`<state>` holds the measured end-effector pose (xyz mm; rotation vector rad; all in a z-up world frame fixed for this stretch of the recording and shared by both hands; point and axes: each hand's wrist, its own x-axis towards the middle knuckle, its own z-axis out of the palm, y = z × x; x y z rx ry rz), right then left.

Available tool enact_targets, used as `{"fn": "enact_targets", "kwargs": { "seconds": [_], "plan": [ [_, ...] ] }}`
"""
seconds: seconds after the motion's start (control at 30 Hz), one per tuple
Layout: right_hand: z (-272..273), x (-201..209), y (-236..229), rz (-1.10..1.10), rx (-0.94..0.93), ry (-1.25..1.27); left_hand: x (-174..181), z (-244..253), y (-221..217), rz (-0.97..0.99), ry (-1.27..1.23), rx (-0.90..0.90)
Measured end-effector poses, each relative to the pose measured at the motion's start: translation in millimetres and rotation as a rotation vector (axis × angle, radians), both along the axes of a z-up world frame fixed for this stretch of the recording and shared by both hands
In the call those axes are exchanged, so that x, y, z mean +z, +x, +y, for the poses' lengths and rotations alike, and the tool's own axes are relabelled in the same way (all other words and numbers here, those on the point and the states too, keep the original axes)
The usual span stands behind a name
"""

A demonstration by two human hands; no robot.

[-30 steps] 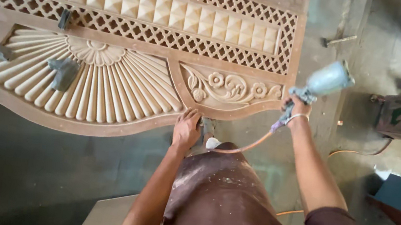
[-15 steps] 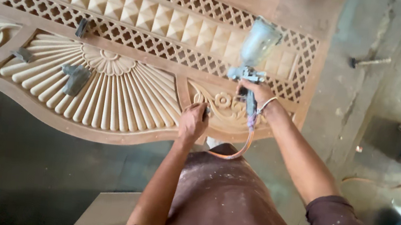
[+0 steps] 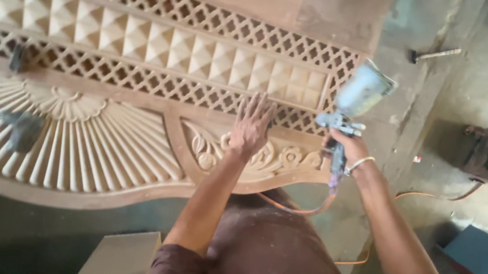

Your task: The person sands a large carved wooden panel using a sanding block, focusing on intricate lattice and floral details. They then use a spray gun to apply a finish to the entire surface of the panel.

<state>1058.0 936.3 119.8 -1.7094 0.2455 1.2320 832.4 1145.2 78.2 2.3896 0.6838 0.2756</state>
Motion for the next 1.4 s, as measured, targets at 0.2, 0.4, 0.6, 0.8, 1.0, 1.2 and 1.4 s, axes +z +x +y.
{"fn": "enact_targets", "kwargs": {
  "seconds": [0.2,0.4,0.6,0.8,1.0,1.2,1.4],
  "plan": [
    [-12.7,-17.5,65.8,-0.067,-0.189,0.002,2.1,-6.4,29.6,0.102,-0.093,-0.041],
    [39.4,-39.2,127.8,-0.097,-0.201,0.074,-10.2,-5.2,32.0,0.153,-0.063,-0.055],
    [113.7,-47.4,112.6,-0.060,-0.080,0.233,-15.9,-0.3,28.7,0.153,-0.114,-0.084],
    [229.8,0.9,33.4,-0.049,0.127,0.232,-19.8,0.7,27.8,0.169,-0.117,-0.096],
    [285.6,35.3,-41.3,0.014,0.433,0.418,-33.5,-3.9,28.5,0.237,-0.189,-0.117],
    [265.2,13.6,-15.4,-0.161,0.337,0.341,-39.3,-7.3,24.9,0.148,-0.128,-0.088],
    [159.0,-13.1,86.8,-0.245,0.072,0.220,-32.9,-2.8,28.7,0.139,-0.068,-0.087]
  ]
}}
